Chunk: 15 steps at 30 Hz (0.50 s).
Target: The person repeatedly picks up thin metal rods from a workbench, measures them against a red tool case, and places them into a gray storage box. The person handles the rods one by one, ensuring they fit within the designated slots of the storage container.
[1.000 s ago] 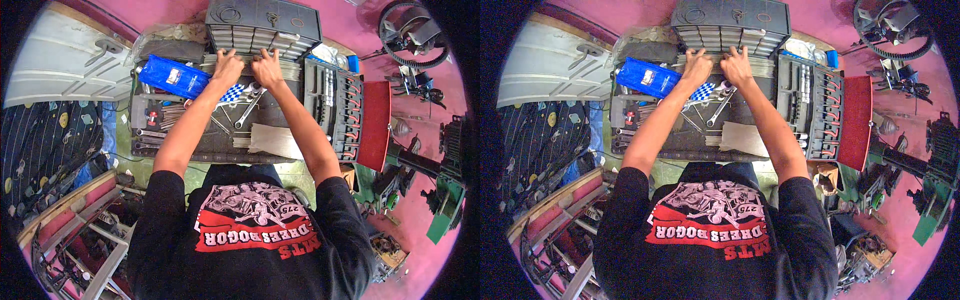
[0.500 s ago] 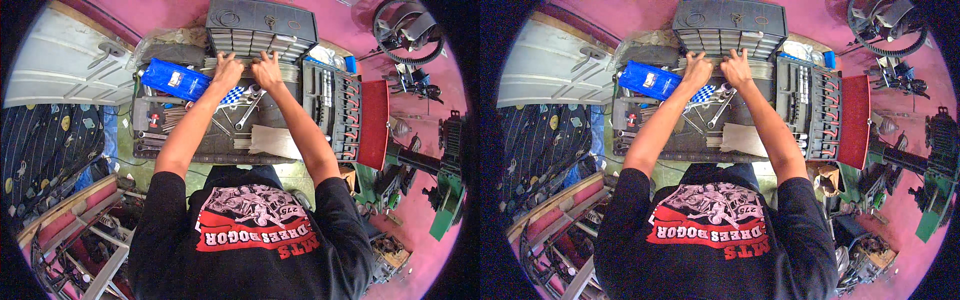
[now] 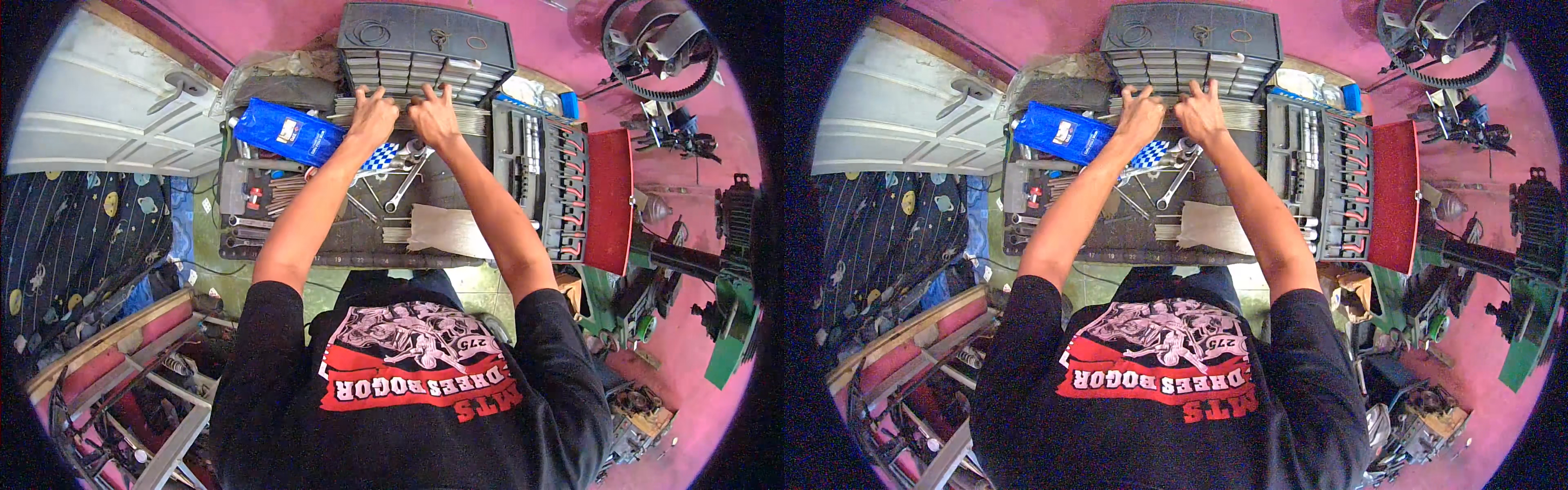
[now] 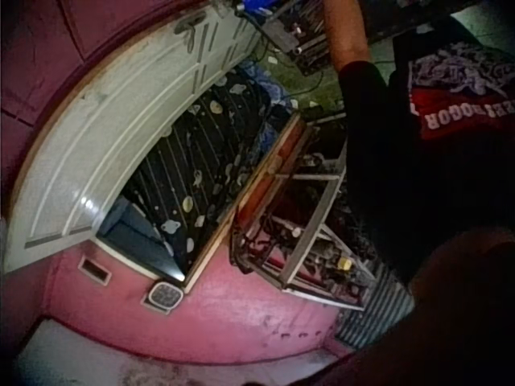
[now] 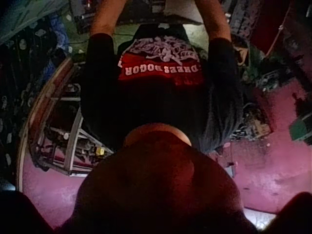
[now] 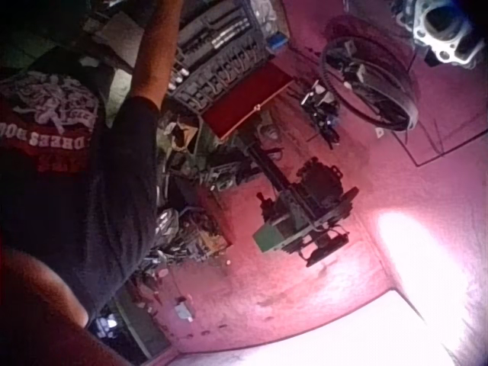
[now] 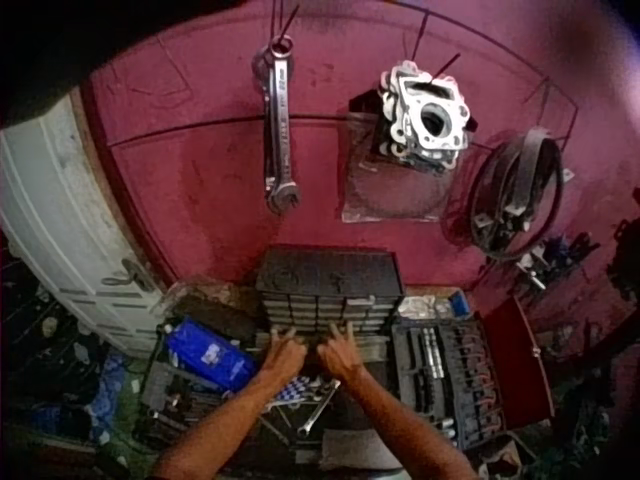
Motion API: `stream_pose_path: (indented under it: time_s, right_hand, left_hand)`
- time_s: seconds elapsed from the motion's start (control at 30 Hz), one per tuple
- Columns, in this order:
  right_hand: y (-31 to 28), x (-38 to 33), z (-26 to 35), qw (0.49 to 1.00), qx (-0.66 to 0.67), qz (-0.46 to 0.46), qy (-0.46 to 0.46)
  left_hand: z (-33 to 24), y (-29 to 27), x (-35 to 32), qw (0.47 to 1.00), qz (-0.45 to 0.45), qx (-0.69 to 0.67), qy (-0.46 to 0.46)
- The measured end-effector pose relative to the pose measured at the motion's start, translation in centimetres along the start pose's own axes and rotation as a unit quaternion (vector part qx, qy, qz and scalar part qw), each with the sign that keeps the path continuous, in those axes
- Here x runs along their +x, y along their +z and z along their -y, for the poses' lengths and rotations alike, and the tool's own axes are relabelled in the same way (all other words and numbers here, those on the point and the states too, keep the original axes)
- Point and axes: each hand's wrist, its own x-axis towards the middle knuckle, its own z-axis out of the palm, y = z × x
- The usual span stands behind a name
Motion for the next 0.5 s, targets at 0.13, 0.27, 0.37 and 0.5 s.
stream_pose_path:
  time_s: [0.13,0.27,0.37,0.5]
  right_hand:
    - [-0.6,-0.9,-0.3,1.0,0.009,-0.011,-0.005]
    - [-0.7,-2.7,-0.4,1.0,0.003,-0.019,0.01]
    - [-1.3,-4.5,-0.7,0.999,0.019,-0.043,0.02]
    - [-2.5,-7.8,-2.4,0.996,0.035,-0.067,0.038]
  left_hand:
    - [-0.3,-0.4,-0.2,1.0,-0.015,-0.001,0.025]
    - [-1.3,-1.5,-0.1,0.999,0.012,-0.005,0.038]
    - [-2.4,-2.7,0.0,0.998,0.052,-0.004,0.043]
    - [-3.9,-3.2,-0.7,0.997,0.039,-0.033,0.059]
